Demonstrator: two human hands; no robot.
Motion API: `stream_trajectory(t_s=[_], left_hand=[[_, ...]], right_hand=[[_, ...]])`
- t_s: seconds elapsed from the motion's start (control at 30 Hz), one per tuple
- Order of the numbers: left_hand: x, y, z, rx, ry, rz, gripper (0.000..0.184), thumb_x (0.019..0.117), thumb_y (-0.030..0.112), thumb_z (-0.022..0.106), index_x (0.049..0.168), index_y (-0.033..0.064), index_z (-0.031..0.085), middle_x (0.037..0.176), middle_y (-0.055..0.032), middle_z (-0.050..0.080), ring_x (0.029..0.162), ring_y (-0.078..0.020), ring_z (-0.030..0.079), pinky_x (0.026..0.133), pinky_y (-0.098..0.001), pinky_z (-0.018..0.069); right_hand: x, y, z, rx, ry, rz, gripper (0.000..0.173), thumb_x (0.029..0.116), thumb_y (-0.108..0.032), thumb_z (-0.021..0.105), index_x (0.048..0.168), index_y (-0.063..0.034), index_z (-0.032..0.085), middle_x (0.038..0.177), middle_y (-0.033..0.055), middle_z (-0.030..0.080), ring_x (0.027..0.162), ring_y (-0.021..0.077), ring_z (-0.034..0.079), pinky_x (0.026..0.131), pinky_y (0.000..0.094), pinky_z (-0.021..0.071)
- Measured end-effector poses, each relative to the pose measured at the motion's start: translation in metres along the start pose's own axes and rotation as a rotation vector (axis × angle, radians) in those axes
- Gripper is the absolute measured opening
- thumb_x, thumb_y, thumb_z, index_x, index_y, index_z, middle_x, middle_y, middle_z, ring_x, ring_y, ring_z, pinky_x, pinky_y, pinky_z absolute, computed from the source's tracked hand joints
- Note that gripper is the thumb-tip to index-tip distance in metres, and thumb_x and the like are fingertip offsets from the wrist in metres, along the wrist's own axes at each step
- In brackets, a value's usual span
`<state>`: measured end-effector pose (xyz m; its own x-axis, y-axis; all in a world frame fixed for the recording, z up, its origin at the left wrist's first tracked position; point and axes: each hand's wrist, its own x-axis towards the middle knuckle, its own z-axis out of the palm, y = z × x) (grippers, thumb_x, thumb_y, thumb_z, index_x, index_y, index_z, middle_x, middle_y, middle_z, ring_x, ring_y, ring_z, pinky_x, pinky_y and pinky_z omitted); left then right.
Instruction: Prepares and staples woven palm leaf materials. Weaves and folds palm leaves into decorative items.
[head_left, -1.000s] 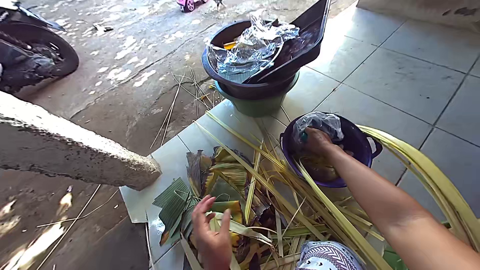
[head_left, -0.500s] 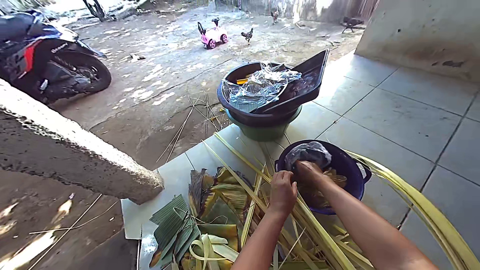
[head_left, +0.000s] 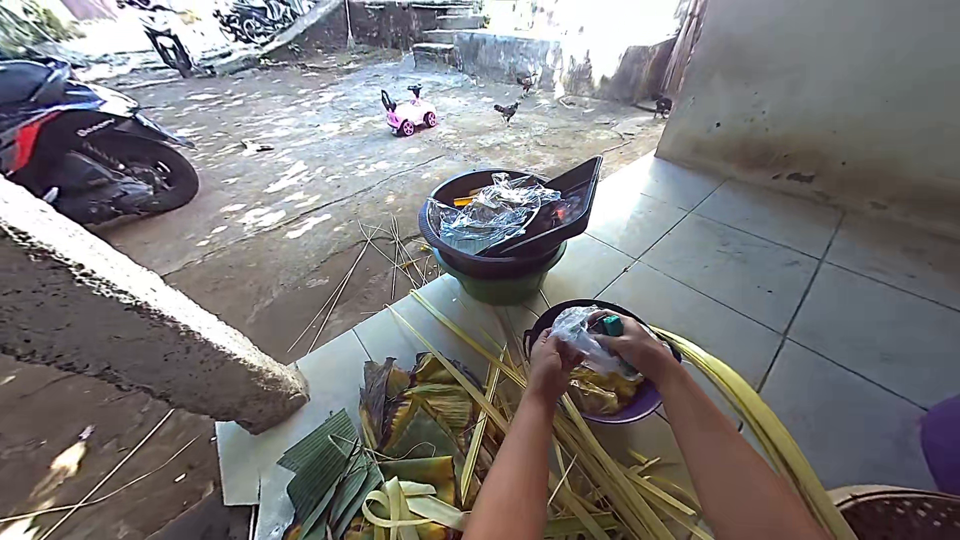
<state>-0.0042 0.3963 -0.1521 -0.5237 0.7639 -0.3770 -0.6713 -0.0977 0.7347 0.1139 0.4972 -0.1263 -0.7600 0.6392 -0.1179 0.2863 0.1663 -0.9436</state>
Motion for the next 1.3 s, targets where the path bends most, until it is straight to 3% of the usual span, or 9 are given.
stream_trajectory(t_s=[0.2,0.4,0.63,0.7,0.83,0.9,1.0,1.1,1.3], left_hand=[[0.006,-0.006,0.013,-0.036,0.355,0.083,0.026,0.11,0.008,0.035,0.132,-0.0014,0.047,0.096,-0.016,0.057,0.076,-0.0215,0.059,0.066,-0.0369,0.053],[-0.004,0.0,0.006,0.352,-0.182,0.039,0.032,0.105,0.007,0.052,0.133,-0.0073,0.045,0.112,-0.0202,0.061,0.091,-0.022,0.065,0.079,-0.0373,0.0572],[0.016,-0.01,-0.003,0.658,0.23,0.152,0.03,0.102,0.002,0.056,0.129,-0.0095,0.056,0.123,-0.0297,0.062,0.114,-0.0364,0.062,0.1,-0.0489,0.049],[0.017,-0.008,-0.012,0.797,0.162,0.13,0.046,0.101,0.013,0.063,0.139,-0.0086,0.049,0.135,-0.0315,0.056,0.126,-0.0392,0.056,0.107,-0.0497,0.0439],[-0.026,0.016,-0.01,0.962,-0.016,0.211,0.088,0.1015,0.04,0.062,0.16,-0.0068,0.016,0.164,-0.035,0.012,0.154,-0.0453,0.015,0.125,-0.0534,0.0176],[-0.077,0.032,-0.008,0.809,-0.134,0.273,0.066,0.1077,0.031,0.05,0.159,-0.0027,0.026,0.163,-0.0252,0.029,0.149,-0.0312,0.035,0.121,-0.0446,0.0311],[-0.156,0.045,-0.022,0.338,-0.365,0.114,0.043,0.1131,0.02,0.027,0.14,-0.0059,0.048,0.119,-0.0143,0.068,0.1,-0.0178,0.071,0.089,-0.034,0.0586],[-0.22,0.046,-0.065,0.148,-0.355,0.018,0.034,0.1101,0.006,0.031,0.116,-0.0066,0.062,0.095,-0.0082,0.073,0.085,-0.0158,0.072,0.082,-0.0324,0.0613],[-0.335,0.023,-0.157,0.122,-0.2,-0.029,0.027,0.0986,-0.001,0.046,0.119,-0.0015,0.064,0.099,-0.0036,0.074,0.089,-0.0124,0.072,0.086,-0.03,0.0596]], right_hand=[[-0.011,0.012,-0.003,0.013,0.142,0.041,0.039,0.0826,0.001,0.076,0.118,0.0023,0.059,0.091,0.0059,0.062,0.069,0.0086,0.056,0.064,0.025,0.0492],[-0.025,0.008,-0.002,0.027,0.142,0.051,0.031,0.0909,0.001,0.063,0.122,0.004,0.061,0.1,0.0084,0.064,0.081,0.0082,0.059,0.075,0.0268,0.0513],[-0.026,0.007,-0.003,0.616,0.559,0.03,0.014,0.1022,-0.005,0.056,0.116,-0.0032,0.057,0.083,0.0022,0.062,0.061,0.0083,0.058,0.059,0.0242,0.0535],[-0.027,-0.005,-0.007,0.802,0.695,0.154,0.014,0.1049,-0.013,0.056,0.117,-0.0055,0.057,0.081,0.0034,0.058,0.061,0.0116,0.056,0.057,0.0279,0.0527],[-0.053,-0.031,-0.004,0.858,0.636,0.208,0.016,0.1066,-0.012,0.051,0.116,-0.0019,0.058,0.077,0.0059,0.061,0.058,0.0134,0.06,0.054,0.028,0.0549],[-0.079,-0.048,0.011,0.748,0.481,0.12,0.016,0.1059,-0.006,0.05,0.117,0.0016,0.059,0.083,0.0074,0.066,0.062,0.0133,0.063,0.058,0.0274,0.0566],[-0.123,-0.076,0.048,0.458,0.209,0.001,0.016,0.0996,-0.003,0.056,0.114,0.0003,0.061,0.087,0.0039,0.067,0.07,0.01,0.066,0.066,0.0266,0.0584],[-0.167,-0.087,0.089,0.047,0.015,-0.15,0.023,0.0928,-0.011,0.066,0.114,-0.0026,0.065,0.099,0.0039,0.066,0.079,0.0078,0.065,0.073,0.0262,0.0574],[-0.256,-0.067,0.17,-0.272,-0.106,-0.567,0.026,0.0837,-0.012,0.075,0.109,-0.0054,0.072,0.107,0.0117,0.067,0.092,0.0155,0.066,0.08,0.0279,0.0567]])
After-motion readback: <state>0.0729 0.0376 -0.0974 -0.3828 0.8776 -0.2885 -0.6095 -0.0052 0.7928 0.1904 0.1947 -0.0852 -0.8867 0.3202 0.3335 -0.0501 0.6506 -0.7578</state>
